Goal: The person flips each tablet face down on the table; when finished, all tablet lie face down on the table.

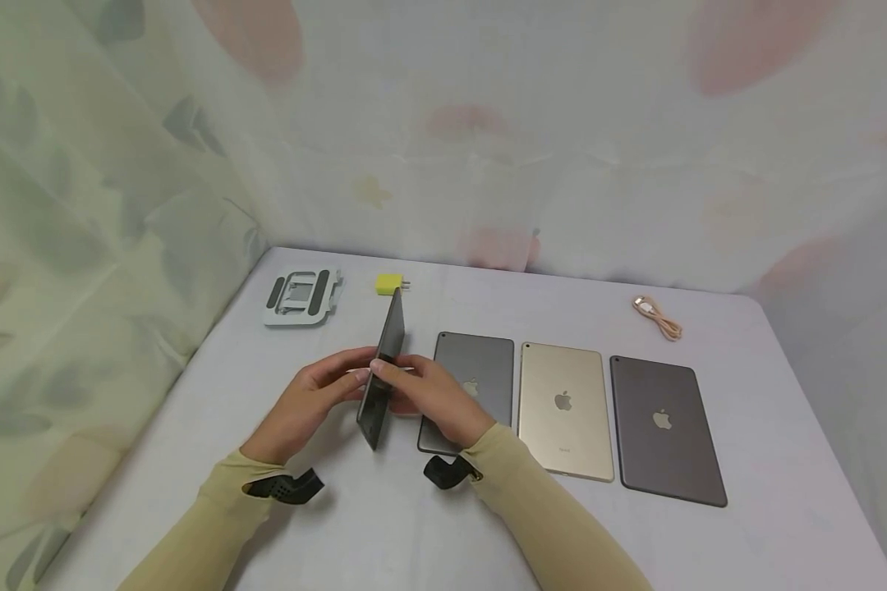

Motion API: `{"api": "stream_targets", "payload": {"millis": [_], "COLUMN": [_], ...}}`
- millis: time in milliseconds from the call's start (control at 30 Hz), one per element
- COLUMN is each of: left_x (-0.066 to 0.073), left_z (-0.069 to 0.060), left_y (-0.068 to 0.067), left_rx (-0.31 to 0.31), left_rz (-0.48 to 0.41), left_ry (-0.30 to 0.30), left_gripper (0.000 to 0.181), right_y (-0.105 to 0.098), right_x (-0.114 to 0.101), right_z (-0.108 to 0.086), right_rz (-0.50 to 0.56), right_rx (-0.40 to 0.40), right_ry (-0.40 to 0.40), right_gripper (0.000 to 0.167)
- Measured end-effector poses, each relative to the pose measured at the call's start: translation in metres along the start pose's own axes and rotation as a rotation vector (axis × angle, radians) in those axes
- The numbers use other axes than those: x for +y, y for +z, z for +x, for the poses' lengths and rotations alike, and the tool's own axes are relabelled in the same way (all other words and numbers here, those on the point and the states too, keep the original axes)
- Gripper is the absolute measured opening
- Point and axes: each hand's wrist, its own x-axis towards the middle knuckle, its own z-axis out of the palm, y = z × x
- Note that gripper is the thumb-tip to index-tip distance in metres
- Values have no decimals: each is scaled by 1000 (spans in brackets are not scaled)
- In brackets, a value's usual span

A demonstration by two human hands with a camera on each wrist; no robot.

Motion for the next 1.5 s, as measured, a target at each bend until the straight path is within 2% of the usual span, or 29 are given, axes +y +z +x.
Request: {"api": "stream_targets", "payload": {"millis": [467, 767, 1000, 1167, 1400, 1500], "left_x": [1, -2, -5, -7, -11, -13], "left_z": [2, 6, 8, 9, 9, 7], "left_y": [1, 0, 2, 2, 1, 0], "left_rx": [-17, -27, -34, -27, -25, -20], "left_rz": [22, 40, 50, 64, 41, 31], "left_ry": [-35, -60, -86, -94, -155, -160], "left_gripper": [38, 45, 53, 52, 56, 56], "right_y": [-6, -13, -22, -29, -39, -42], "right_x": [-16, -22, -20, -20, -15, -11], "right_z": [-8, -16, -25, -30, -38, -40], "right_rz": [-4, -9, 11, -5, -46, -64], "right_rx": [8, 19, -9, 5, 17, 26], "right_ry": [-57, -103, -105, -120, -154, -152], "right_gripper": [68, 66, 64, 57, 51, 50]}}
